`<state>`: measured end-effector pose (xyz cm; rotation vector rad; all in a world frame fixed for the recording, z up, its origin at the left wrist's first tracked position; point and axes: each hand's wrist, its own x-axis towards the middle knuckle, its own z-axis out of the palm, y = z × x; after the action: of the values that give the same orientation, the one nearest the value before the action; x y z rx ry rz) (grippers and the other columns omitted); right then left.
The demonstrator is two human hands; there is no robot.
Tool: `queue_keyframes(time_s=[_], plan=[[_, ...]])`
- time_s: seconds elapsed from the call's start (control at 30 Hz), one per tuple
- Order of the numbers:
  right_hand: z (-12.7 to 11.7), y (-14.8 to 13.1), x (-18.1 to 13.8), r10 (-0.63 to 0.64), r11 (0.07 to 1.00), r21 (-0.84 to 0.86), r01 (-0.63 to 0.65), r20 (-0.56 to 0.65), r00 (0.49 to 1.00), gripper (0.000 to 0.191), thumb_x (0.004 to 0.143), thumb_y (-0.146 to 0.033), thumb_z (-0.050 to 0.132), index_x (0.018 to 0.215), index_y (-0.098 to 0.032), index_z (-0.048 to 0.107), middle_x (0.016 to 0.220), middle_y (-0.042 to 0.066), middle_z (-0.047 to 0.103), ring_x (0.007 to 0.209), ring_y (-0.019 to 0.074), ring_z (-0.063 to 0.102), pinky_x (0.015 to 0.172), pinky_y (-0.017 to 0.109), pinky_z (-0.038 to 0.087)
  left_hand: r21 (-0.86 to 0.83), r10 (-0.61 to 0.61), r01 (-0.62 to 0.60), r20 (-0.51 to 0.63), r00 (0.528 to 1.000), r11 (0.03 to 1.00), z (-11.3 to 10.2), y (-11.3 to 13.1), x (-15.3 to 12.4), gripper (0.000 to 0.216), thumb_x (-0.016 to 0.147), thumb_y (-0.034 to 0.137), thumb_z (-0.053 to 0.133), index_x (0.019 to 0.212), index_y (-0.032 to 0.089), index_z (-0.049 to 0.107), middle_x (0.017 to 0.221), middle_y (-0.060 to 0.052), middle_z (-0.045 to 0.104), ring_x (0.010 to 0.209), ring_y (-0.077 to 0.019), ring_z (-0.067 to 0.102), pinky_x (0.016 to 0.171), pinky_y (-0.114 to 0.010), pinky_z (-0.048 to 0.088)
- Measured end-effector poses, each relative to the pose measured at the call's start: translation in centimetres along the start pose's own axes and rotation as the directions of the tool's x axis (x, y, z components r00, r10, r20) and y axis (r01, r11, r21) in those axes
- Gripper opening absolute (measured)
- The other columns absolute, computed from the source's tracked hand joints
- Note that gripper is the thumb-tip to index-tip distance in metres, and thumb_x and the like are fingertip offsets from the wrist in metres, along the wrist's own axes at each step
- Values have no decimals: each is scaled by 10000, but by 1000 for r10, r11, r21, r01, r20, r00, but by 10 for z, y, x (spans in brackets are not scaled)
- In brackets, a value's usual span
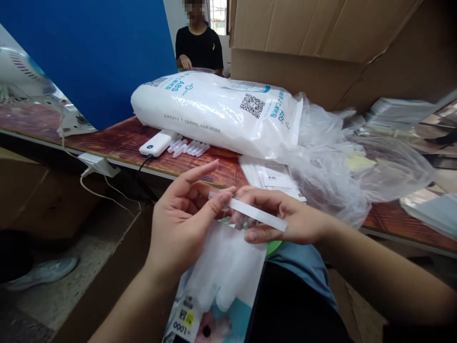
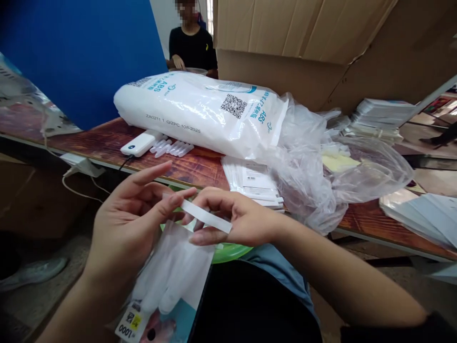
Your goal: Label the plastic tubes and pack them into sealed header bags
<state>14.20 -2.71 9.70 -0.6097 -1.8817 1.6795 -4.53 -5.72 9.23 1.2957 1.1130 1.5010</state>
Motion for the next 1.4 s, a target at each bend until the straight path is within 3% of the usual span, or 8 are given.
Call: queue_keyframes(time_s=[0.1, 0.2, 0.33, 0.57, 0.77, 0.97, 1.27, 1.4], plan=[[0, -2, -16, 27, 963, -269, -30, -13, 1000, 296, 851, -296, 658, 1140, -239, 687, 1235, 59, 573, 1207, 184, 508, 1082, 351, 367, -118, -103, 111, 68, 992, 987, 6, -7, -3, 469, 736, 229, 768, 1181, 245, 621, 685, 25, 662, 743, -188, 710, 657, -274, 580], [-7, -9, -21, 145, 951, -284, -121, 63, 987, 349, 889, -355, 601, 1220, -255, 653, 1300, 42, 583, 1221, 188, 517, 1058, 314, 387, -182, -171, 190, 114, 979, 965, 16, -9, -2, 452, 736, 224, 769, 1165, 236, 627, 671, 33, 648, 766, -178, 709, 695, -262, 571], [-20, -13, -22, 275, 936, -275, -222, 172, 946, 393, 895, -439, 570, 1217, -232, 659, 1138, 42, 679, 1085, 185, 589, 911, 280, 472, -205, -195, 222, 141, 971, 953, 30, -12, 0, 445, 713, 215, 788, 1133, 235, 644, 651, 45, 613, 739, -149, 690, 659, -220, 549], [-41, 5, -31, 181, 983, -3, -186, 232, 956, 332, 855, -377, 650, 1040, -113, 729, 614, -21, 584, 497, 42, 447, 484, 160, 388, -255, -230, 286, 230, 946, 924, 40, -23, 3, 456, 688, 205, 811, 1116, 227, 655, 649, 47, 611, 599, -68, 587, 587, -159, 510], [-44, 25, -31, 165, 986, -32, -162, 222, 961, 267, 789, -293, 731, 1014, -150, 740, 920, 32, 712, 822, 103, 615, 768, 201, 466, -175, -238, 281, 231, 943, 944, 44, -27, 4, 466, 688, 234, 816, 1126, 216, 657, 658, 45, 596, 612, -61, 565, 607, -152, 487], [-38, 31, -28, 176, 984, -50, -170, 143, 974, 199, 695, -271, 800, 852, -151, 772, 771, 15, 707, 713, 93, 593, 666, 185, 463, -57, -237, 251, 187, 953, 966, 43, -25, 3, 479, 714, 265, 800, 1160, 235, 630, 689, 35, 617, 638, -77, 602, 574, -144, 469], [-30, 39, -28, 104, 995, -23, -102, 200, 974, 150, 728, -262, 771, 860, -192, 779, 780, -13, 740, 796, 98, 653, 913, 216, 472, -104, -271, 301, 231, 934, 948, 47, -23, -3, 468, 726, 273, 788, 1159, 240, 613, 657, 47, 607, 710, -153, 692, 637, -220, 567], [-29, 38, -33, 28, 998, -65, -22, 91, 996, 246, 705, -274, 787, 940, -204, 769, 871, 9, 736, 955, 163, 667, 978, 285, 461, -129, -261, 297, 238, 936, 946, 45, -22, -2, 465, 723, 271, 792, 1154, 253, 620, 660, 49, 595, 769, -166, 701, 676, -226, 563]])
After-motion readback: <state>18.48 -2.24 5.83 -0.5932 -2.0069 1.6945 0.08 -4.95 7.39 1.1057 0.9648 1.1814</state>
